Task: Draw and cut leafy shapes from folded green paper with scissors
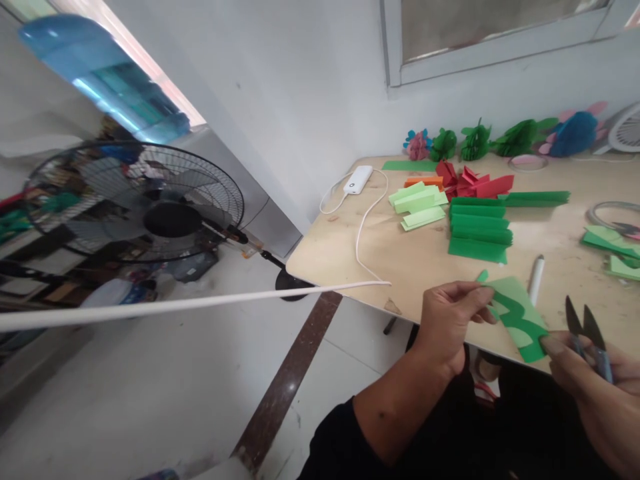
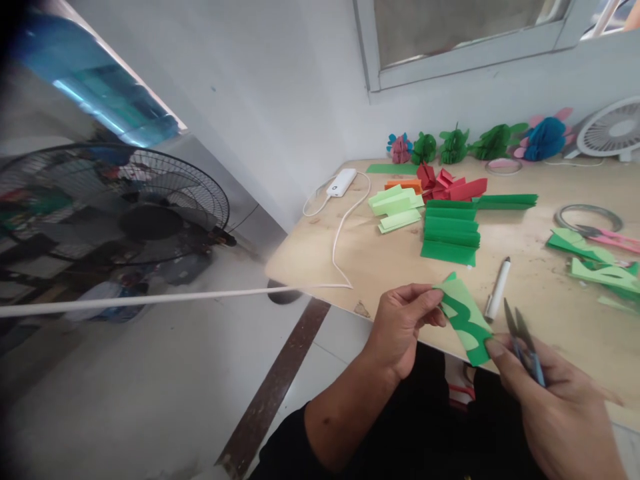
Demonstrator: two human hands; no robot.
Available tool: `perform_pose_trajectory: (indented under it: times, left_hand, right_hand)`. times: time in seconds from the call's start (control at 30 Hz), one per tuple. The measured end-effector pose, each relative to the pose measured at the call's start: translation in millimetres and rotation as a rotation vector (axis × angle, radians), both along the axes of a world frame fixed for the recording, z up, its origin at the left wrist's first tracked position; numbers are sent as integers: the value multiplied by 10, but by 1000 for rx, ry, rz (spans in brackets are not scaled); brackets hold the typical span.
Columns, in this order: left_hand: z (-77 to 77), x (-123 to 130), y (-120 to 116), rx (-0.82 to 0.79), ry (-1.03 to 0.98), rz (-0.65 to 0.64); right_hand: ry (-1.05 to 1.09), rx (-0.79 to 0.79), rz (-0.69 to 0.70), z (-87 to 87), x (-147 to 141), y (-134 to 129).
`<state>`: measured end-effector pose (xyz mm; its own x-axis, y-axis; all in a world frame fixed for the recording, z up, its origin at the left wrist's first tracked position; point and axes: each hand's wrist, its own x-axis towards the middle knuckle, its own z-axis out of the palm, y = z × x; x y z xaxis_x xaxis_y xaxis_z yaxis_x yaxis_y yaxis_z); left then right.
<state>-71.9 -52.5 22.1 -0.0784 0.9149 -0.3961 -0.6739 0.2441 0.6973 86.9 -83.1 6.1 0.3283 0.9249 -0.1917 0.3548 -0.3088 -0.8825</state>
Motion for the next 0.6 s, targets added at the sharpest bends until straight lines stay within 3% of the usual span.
perform_pose_trajectory:
  times: [0.2,0.47,0.6]
  left_hand:
    - [29,-15,-20,8,31,-18]
    - [-34,21,-124,-13,46,-95]
    - [-81,60,-174,-49,35,-105]
  right_hand:
    - [4,7,27,148,-69,21]
    - [79,39,73,-52,33,-14]
    - [54,41,86,-47,28,-17]
